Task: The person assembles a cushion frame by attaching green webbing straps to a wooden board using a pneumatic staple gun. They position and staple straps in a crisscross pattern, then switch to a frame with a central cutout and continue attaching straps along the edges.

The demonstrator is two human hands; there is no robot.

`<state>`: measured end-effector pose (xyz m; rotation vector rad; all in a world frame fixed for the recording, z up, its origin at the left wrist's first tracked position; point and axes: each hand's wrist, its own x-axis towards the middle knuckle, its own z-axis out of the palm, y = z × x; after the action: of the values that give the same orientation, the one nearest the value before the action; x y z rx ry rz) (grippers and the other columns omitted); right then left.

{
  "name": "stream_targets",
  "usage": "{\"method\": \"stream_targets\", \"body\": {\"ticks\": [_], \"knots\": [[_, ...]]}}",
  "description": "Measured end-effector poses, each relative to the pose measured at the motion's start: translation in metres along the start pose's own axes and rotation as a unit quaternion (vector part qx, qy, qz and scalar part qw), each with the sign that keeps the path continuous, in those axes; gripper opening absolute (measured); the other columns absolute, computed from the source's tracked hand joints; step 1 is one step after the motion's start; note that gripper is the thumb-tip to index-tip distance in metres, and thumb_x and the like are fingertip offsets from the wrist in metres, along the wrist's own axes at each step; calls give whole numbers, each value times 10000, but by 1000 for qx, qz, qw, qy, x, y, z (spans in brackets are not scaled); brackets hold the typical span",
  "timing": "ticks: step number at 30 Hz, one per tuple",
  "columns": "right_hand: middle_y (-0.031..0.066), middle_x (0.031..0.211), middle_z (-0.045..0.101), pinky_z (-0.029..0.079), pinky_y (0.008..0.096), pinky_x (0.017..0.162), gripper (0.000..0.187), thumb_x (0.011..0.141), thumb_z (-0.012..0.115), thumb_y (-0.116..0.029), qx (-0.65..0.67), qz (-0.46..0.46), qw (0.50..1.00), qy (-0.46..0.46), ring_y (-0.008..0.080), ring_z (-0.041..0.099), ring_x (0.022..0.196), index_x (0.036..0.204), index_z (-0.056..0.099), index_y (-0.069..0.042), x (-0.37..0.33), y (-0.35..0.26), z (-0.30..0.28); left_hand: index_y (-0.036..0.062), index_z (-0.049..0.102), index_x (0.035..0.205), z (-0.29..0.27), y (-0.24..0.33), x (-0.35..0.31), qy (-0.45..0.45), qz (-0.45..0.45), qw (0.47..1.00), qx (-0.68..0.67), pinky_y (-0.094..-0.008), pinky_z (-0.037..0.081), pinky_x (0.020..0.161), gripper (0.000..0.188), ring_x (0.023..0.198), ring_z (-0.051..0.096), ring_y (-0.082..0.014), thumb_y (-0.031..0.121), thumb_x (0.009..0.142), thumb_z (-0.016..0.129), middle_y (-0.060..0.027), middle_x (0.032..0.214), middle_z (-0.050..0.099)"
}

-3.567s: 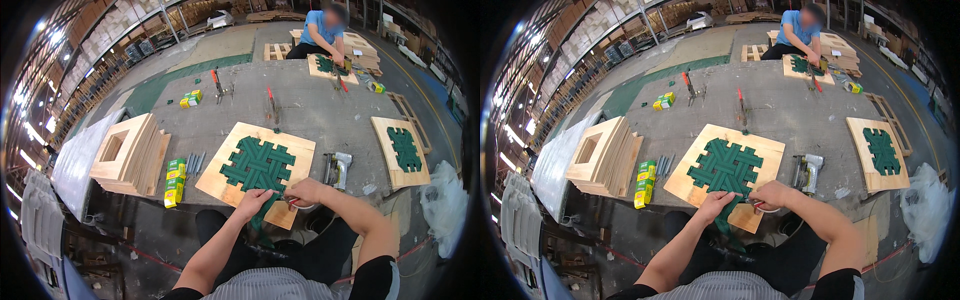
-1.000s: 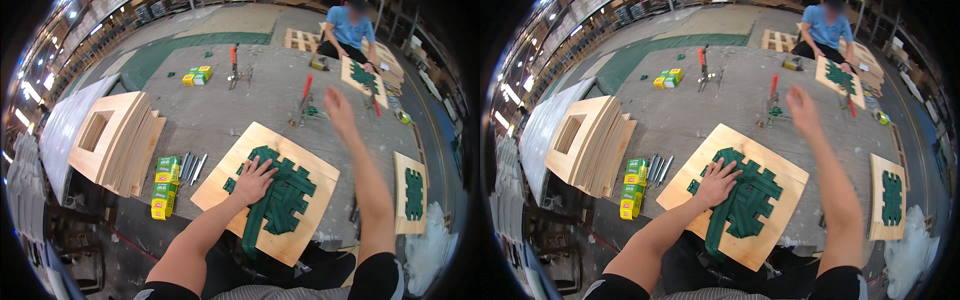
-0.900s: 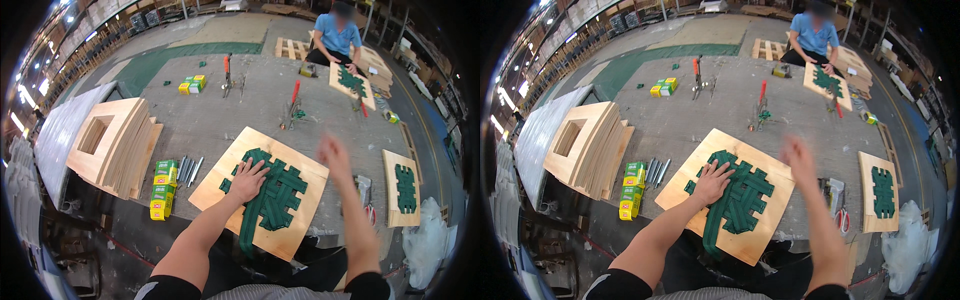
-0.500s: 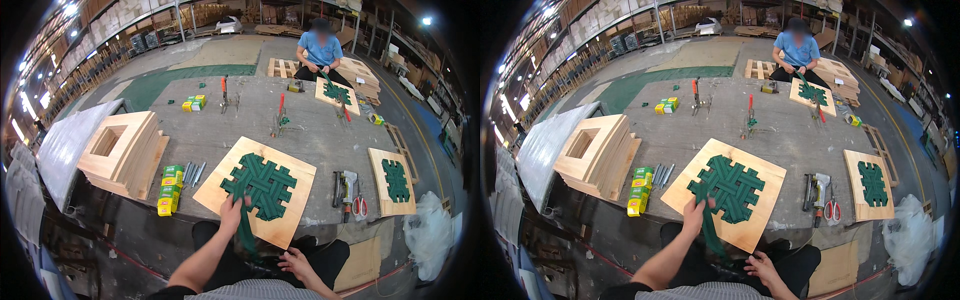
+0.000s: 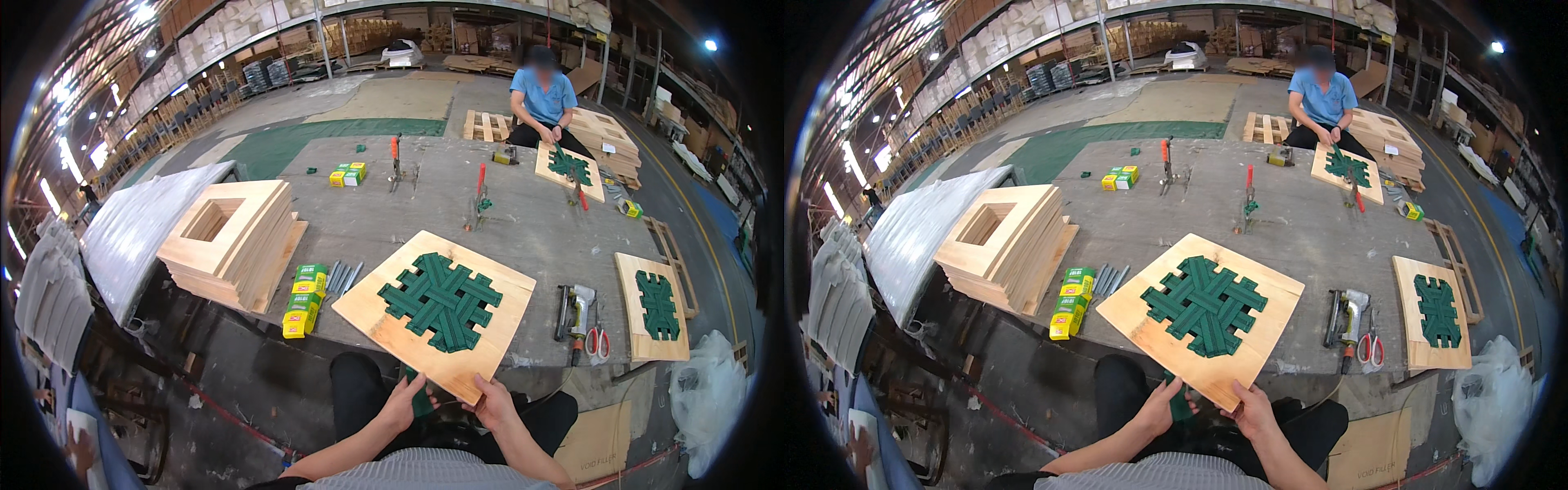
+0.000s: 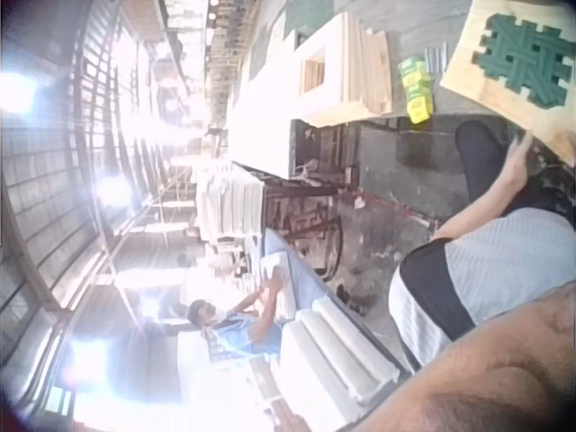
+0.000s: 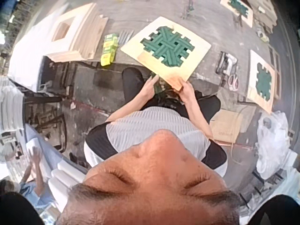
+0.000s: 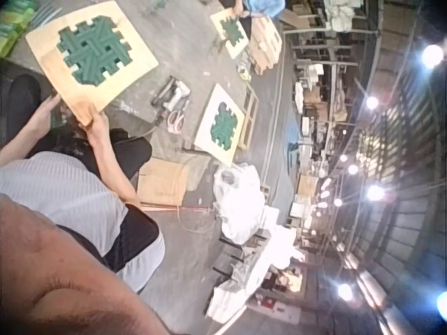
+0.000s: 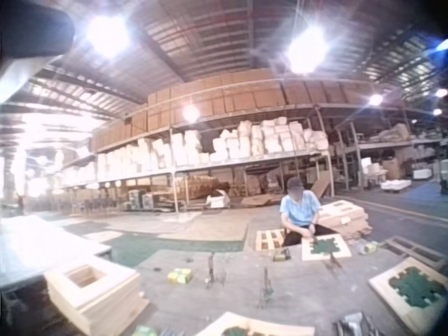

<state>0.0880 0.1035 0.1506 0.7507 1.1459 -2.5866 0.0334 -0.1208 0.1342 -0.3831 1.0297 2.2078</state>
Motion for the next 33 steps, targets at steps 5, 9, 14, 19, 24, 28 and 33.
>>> {"method": "stream_targets", "body": {"ticks": [5,9,14,19,24,28,33], "knots": [[147,1159,723,612,414,715,370,1066,598,-226,43,13,998,-49,296,749,901,1384,530,-50,-32,11,12,66,507,1437,37,7,20,9,111,994,4,-424,468,1063,480,1239,594,-242,270,1034,668,-71,1318,634],[160,1168,722,608,470,852,382,1064,594,-178,81,40,980,-177,332,741,998,1417,520,-52,-48,6,-19,34,501,1454,30,26,13,8,118,993,12,-448,469,1104,511,1268,609,-283,176,994,671,-110,1347,641],[176,1188,696,584,481,871,483,1065,581,-388,130,-55,984,109,355,709,1050,1401,518,-47,-61,-29,-121,-45,518,1417,-7,111,-13,-25,73,996,55,-491,556,1021,579,1140,690,-358,189,919,701,-198,1292,672],[193,1239,691,582,483,904,760,1059,386,-647,67,-59,996,-16,325,706,1096,1507,450,-36,-71,-66,-127,-40,528,1416,-25,144,-28,-90,0,995,51,-473,582,976,612,1104,710,-336,250,909,711,-209,1266,687],[145,1237,719,590,434,926,575,1086,534,-426,-49,-73,996,-20,280,737,1031,1468,485,1,-56,-59,-114,-32,541,1408,-18,145,-14,-101,-67,990,73,-472,581,970,619,1097,712,-341,290,908,714,-212,1254,693],[126,1223,713,581,357,901,427,1052,632,-219,-83,-148,984,47,200,730,1009,1380,550,42,-54,-35,-96,-22,537,1423,-11,143,0,-61,-62,994,64,-488,554,1011,660,1133,694,-359,447,970,636,-202,1268,693],[136,1183,724,594,362,890,379,1057,624,-202,-18,-192,980,36,214,738,998,1330,570,54,-18,-12,-71,26,562,1420,-25,136,3,2,30,996,-88,-525,556,931,832,1031,695,-371,728,1021,357,-178,1253,696]]}}
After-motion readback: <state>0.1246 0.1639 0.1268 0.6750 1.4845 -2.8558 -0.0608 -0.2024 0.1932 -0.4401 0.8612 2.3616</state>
